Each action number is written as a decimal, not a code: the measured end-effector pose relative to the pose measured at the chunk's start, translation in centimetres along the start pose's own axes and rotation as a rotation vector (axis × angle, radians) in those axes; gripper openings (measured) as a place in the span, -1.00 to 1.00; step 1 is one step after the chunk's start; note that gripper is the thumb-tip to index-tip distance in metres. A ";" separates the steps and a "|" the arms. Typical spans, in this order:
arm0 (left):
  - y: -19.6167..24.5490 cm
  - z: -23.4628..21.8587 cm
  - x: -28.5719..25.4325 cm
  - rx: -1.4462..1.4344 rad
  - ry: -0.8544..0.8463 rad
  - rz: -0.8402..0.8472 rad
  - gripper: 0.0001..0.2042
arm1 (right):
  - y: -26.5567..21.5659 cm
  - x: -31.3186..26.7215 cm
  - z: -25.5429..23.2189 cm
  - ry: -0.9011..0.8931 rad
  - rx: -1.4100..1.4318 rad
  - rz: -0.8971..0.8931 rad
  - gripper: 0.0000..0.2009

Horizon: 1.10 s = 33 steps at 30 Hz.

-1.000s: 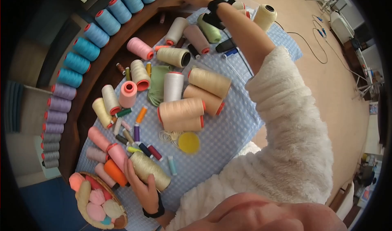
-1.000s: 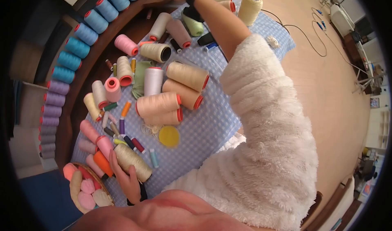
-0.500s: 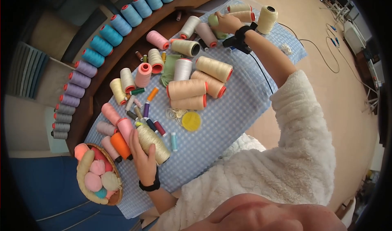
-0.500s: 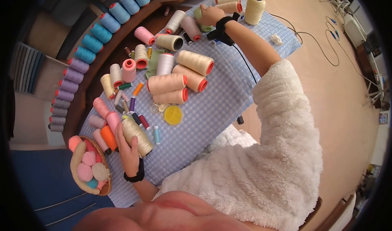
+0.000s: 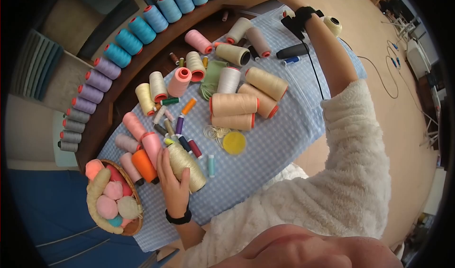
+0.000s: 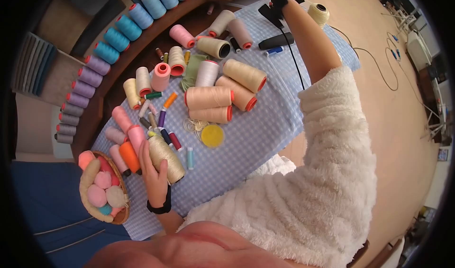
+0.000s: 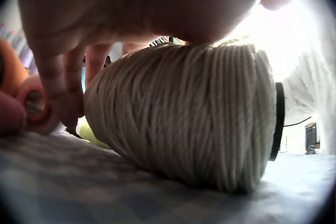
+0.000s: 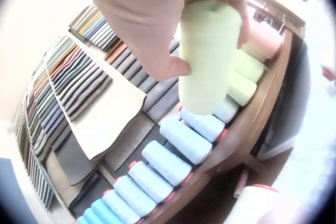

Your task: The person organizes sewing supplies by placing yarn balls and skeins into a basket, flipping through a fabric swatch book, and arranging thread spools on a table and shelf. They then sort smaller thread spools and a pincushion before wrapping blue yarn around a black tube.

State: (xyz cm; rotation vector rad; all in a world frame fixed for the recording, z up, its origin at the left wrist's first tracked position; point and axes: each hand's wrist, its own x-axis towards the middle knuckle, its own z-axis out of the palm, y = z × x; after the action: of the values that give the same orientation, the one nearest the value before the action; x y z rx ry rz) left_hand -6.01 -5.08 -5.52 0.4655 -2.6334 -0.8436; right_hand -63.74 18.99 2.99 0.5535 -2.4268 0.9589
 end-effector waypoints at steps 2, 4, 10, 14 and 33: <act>0.0 0.0 0.0 0.001 -0.001 0.005 -0.33 | -0.7 1.2 1.3 0.075 -0.063 -0.081 -0.32; -0.2 0.0 0.1 0.001 -0.005 0.000 -0.32 | -1.6 2.7 3.1 0.045 -0.086 -0.140 -0.33; -0.1 -0.3 0.3 -0.026 -0.031 -0.024 -0.30 | -1.7 4.6 10.3 0.145 0.000 -0.133 -0.38; -0.1 -0.4 0.4 -0.033 -0.041 -0.049 -0.29 | 1.4 5.0 14.4 0.114 0.143 -0.133 -0.48; -0.4 -0.4 0.2 -0.021 -0.048 -0.053 -0.27 | 4.3 3.3 15.1 0.020 0.732 -0.099 -0.51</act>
State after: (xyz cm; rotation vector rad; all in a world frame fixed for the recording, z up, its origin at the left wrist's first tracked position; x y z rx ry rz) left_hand -5.91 -5.64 -5.40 0.5179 -2.6637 -0.9089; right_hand -72.78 10.53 -7.19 0.8839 -1.9514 1.7958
